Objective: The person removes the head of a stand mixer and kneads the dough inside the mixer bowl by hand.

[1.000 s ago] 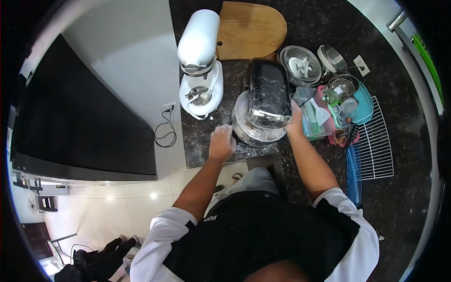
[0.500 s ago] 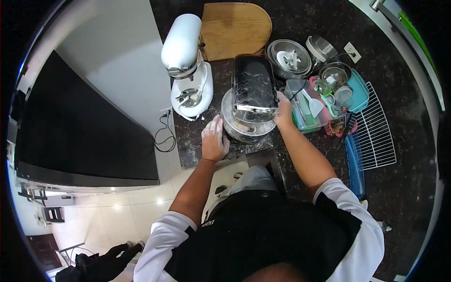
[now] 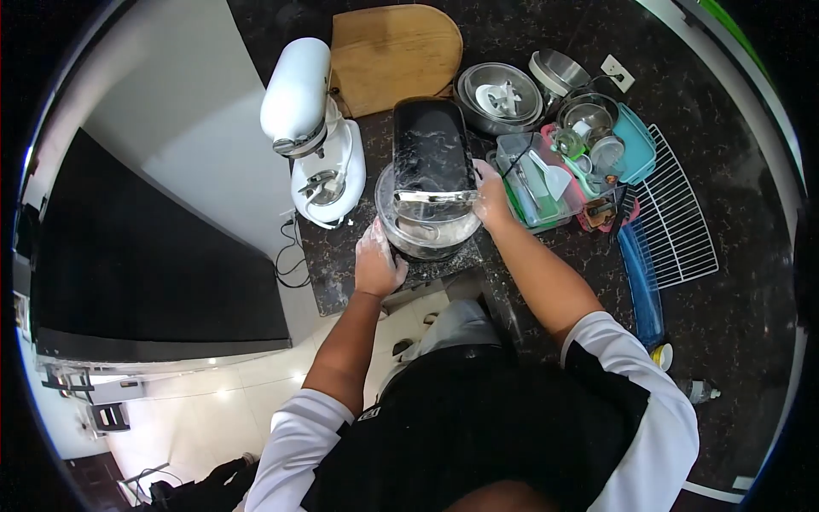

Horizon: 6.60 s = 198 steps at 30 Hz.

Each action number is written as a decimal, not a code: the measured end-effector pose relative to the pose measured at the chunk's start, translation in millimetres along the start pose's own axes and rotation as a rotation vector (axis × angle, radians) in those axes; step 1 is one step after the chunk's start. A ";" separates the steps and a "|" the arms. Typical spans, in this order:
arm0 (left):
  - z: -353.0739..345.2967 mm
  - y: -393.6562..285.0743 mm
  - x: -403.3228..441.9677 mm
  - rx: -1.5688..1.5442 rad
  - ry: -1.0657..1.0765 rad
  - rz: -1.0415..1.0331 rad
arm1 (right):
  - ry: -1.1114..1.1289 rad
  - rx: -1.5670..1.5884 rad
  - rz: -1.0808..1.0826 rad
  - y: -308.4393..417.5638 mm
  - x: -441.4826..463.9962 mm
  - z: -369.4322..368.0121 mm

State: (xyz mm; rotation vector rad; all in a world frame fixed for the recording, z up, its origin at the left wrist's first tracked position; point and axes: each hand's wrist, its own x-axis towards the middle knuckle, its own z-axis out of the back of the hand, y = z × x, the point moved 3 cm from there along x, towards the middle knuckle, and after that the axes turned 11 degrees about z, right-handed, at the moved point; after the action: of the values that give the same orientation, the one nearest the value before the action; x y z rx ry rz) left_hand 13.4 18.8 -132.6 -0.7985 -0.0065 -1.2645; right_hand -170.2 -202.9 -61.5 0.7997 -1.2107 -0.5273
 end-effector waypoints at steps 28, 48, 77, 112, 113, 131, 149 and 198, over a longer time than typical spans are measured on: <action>0.1 1.8 -3.7 0.101 -0.064 0.002 | 0.076 -0.032 -0.006 -12.6 3.6 -1.0; 2.9 1.6 -7.1 0.220 -0.105 -0.284 | 0.075 -0.104 -0.054 -22.6 4.5 -0.6; -8.1 13.7 -8.2 0.181 -0.095 -0.140 | 0.043 -0.109 -0.042 -4.9 7.3 -0.6; -2.0 6.4 -4.6 0.159 -0.111 -0.147 | 0.072 -0.255 -0.026 22.5 7.6 5.1; -2.6 7.5 -5.4 0.165 -0.102 -0.140 | 0.075 -0.244 -0.048 22.9 6.7 6.0; -6.5 9.9 -7.4 0.176 -0.112 -0.142 | 0.075 -0.294 -0.075 27.9 5.1 5.8; -3.6 7.5 -7.2 0.182 -0.074 -0.121 | 0.103 -0.152 -0.190 -2.9 3.1 8.4; -6.1 8.8 -7.1 0.152 -0.094 -0.160 | 0.030 -0.287 -0.126 38.9 2.9 6.5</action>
State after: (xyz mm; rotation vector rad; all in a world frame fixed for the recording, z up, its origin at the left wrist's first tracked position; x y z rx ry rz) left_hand 16.0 22.2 -144.7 -0.7362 -0.2438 -1.3589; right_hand -177.7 -182.4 -28.5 0.6376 -1.0323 -0.7710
